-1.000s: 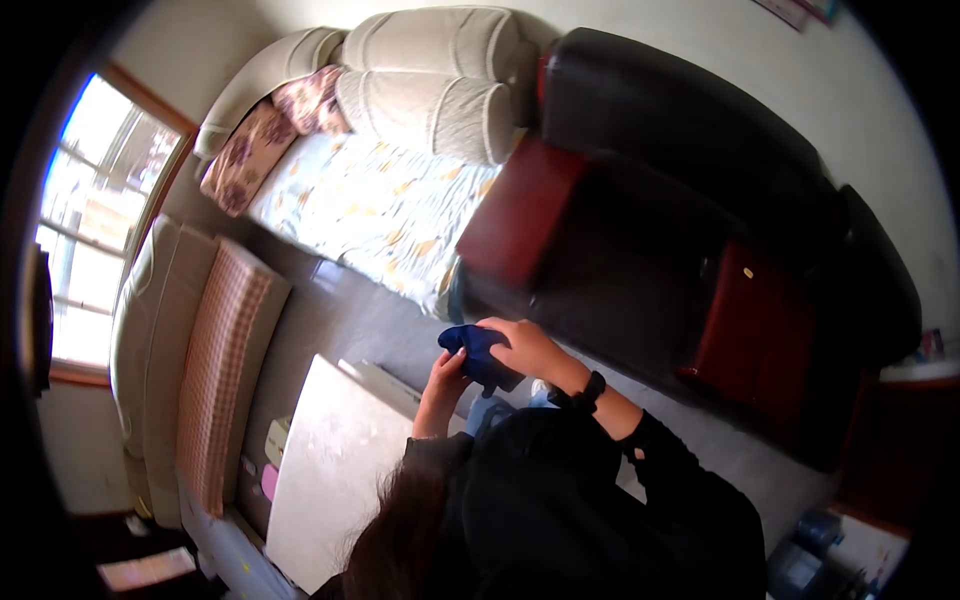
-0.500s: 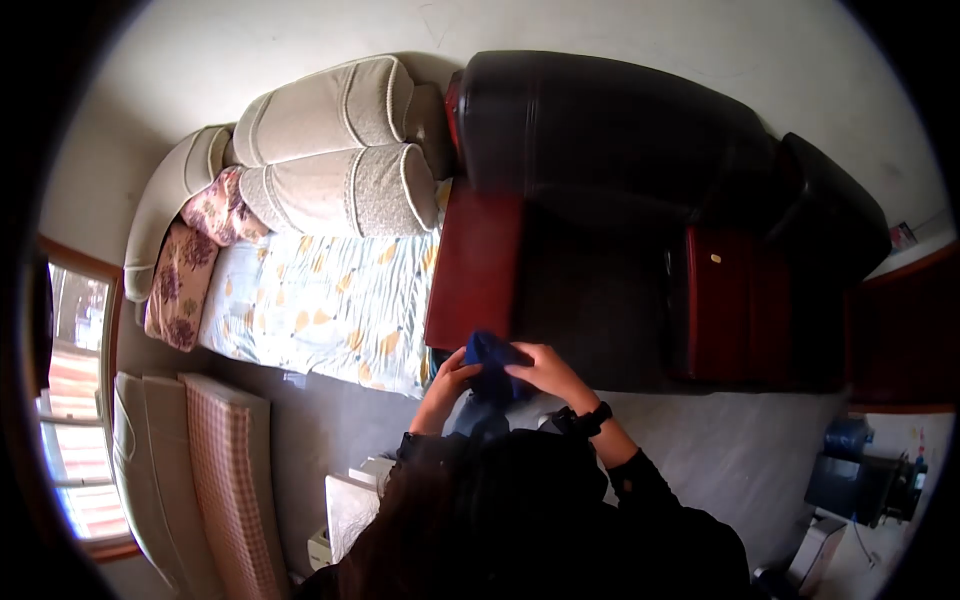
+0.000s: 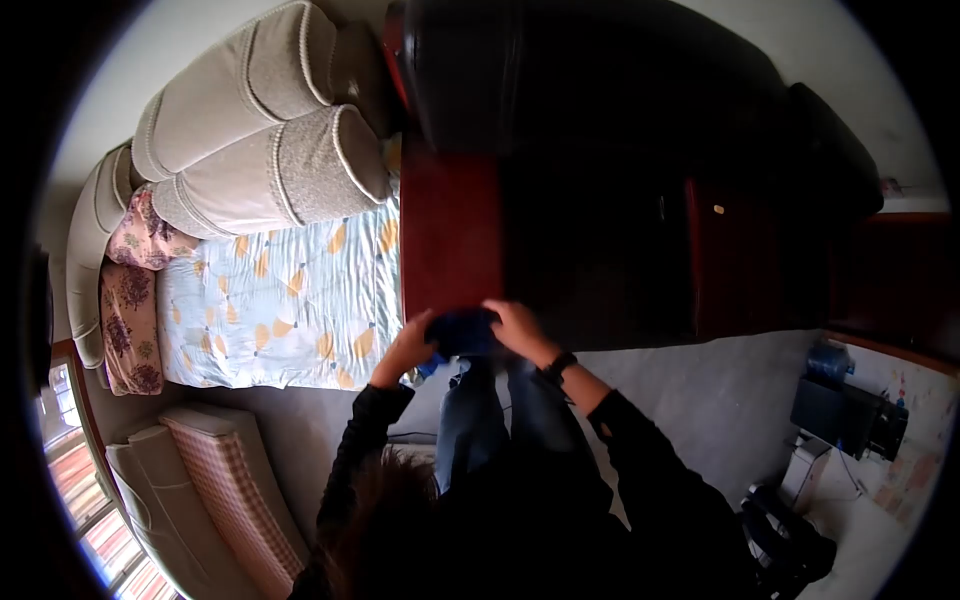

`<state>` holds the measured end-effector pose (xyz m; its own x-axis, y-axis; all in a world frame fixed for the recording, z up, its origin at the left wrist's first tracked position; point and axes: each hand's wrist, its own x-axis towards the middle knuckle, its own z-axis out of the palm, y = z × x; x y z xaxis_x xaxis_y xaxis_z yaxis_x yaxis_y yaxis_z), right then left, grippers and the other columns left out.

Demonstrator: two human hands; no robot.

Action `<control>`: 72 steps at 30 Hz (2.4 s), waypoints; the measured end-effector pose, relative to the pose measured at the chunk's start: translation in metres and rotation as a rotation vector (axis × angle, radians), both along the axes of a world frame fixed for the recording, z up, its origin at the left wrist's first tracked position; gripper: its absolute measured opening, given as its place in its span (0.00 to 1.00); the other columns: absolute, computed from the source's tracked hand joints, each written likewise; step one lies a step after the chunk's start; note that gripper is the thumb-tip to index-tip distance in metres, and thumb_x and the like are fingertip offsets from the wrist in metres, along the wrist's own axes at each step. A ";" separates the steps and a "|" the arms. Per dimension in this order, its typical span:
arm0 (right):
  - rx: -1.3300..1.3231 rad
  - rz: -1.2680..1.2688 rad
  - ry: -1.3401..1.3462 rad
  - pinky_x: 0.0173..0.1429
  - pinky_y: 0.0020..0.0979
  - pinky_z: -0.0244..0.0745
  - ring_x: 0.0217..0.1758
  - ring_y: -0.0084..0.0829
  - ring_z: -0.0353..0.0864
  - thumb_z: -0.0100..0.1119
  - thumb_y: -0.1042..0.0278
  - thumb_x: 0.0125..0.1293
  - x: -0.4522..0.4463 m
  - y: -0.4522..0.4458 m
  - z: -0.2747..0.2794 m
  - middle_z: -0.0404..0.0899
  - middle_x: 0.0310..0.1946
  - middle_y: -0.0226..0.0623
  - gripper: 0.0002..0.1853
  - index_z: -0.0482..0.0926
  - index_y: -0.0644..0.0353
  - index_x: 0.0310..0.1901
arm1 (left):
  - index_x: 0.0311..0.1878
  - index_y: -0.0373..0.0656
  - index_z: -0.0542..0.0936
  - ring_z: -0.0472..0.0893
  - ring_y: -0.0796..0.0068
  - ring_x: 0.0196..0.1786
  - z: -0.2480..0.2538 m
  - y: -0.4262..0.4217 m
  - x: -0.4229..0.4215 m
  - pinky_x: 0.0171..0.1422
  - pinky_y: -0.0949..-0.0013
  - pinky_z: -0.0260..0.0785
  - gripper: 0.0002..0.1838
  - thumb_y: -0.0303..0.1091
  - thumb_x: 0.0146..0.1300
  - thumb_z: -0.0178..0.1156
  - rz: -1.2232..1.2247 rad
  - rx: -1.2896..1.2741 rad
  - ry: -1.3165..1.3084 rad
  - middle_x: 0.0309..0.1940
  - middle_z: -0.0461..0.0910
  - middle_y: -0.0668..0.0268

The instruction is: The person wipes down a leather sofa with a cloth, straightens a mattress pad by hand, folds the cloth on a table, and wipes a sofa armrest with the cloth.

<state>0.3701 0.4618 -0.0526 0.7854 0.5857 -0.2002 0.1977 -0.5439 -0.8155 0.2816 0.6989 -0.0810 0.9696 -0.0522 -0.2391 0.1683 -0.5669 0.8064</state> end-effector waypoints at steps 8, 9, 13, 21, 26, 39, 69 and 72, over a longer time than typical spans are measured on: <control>0.049 0.026 -0.583 0.51 0.40 0.75 0.43 0.43 0.80 0.53 0.79 0.58 0.164 0.085 -0.064 0.83 0.39 0.43 0.17 0.79 0.58 0.49 | 0.50 0.40 0.70 0.71 0.39 0.53 -0.036 0.024 0.169 0.60 0.51 0.65 0.21 0.21 0.48 0.54 0.141 0.341 -0.267 0.46 0.72 0.44; 0.036 0.024 -0.567 0.51 0.40 0.75 0.43 0.43 0.80 0.53 0.79 0.58 0.180 0.093 -0.087 0.83 0.39 0.43 0.17 0.79 0.58 0.49 | 0.54 0.43 0.69 0.69 0.41 0.58 -0.071 0.035 0.185 0.63 0.51 0.64 0.24 0.23 0.51 0.54 0.146 0.377 -0.217 0.53 0.70 0.45; -0.279 0.120 -0.594 0.67 0.42 0.62 0.64 0.43 0.68 0.56 0.65 0.62 0.181 0.102 -0.151 0.71 0.60 0.46 0.23 0.73 0.55 0.60 | 0.70 0.52 0.62 0.57 0.49 0.73 -0.141 0.021 0.186 0.71 0.45 0.55 0.31 0.33 0.62 0.51 -0.026 0.831 -0.117 0.73 0.54 0.56; -0.518 0.331 -0.382 0.75 0.46 0.50 0.76 0.49 0.49 0.55 0.53 0.66 0.202 0.113 -0.155 0.47 0.74 0.49 0.32 0.60 0.53 0.70 | 0.73 0.59 0.58 0.48 0.50 0.76 -0.135 0.045 0.216 0.73 0.45 0.50 0.35 0.36 0.61 0.54 -0.166 0.652 0.166 0.77 0.43 0.63; -0.582 0.345 -0.310 0.75 0.45 0.50 0.76 0.48 0.47 0.53 0.54 0.67 0.227 0.135 -0.146 0.44 0.74 0.48 0.32 0.59 0.53 0.70 | 0.73 0.59 0.59 0.46 0.50 0.77 -0.129 0.048 0.237 0.74 0.49 0.51 0.35 0.36 0.61 0.54 -0.135 0.687 0.254 0.77 0.40 0.65; -0.507 0.220 -0.572 0.74 0.45 0.49 0.76 0.44 0.50 0.51 0.53 0.67 0.221 0.142 -0.177 0.52 0.73 0.46 0.30 0.62 0.53 0.69 | 0.69 0.58 0.64 0.56 0.47 0.73 -0.143 0.044 0.243 0.70 0.51 0.58 0.30 0.43 0.63 0.56 0.050 0.771 0.047 0.74 0.52 0.60; -0.440 0.177 -0.368 0.70 0.43 0.59 0.73 0.49 0.56 0.56 0.57 0.65 0.132 0.088 -0.161 0.55 0.70 0.52 0.28 0.67 0.59 0.65 | 0.62 0.53 0.74 0.57 0.49 0.73 -0.159 0.044 0.188 0.73 0.54 0.56 0.24 0.31 0.60 0.53 -0.291 0.566 -0.146 0.72 0.58 0.57; -0.463 0.162 -0.359 0.71 0.43 0.59 0.73 0.50 0.55 0.58 0.55 0.64 0.165 0.108 -0.159 0.54 0.70 0.54 0.30 0.67 0.59 0.65 | 0.62 0.55 0.75 0.58 0.48 0.73 -0.140 0.055 0.226 0.74 0.57 0.55 0.24 0.31 0.60 0.53 -0.203 0.493 -0.104 0.72 0.58 0.57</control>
<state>0.5348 0.5702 -0.2118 0.7595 0.6185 -0.2017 0.5264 -0.7665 -0.3680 0.5078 0.7540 -0.2213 0.9716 -0.1466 -0.1857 -0.0502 -0.8949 0.4435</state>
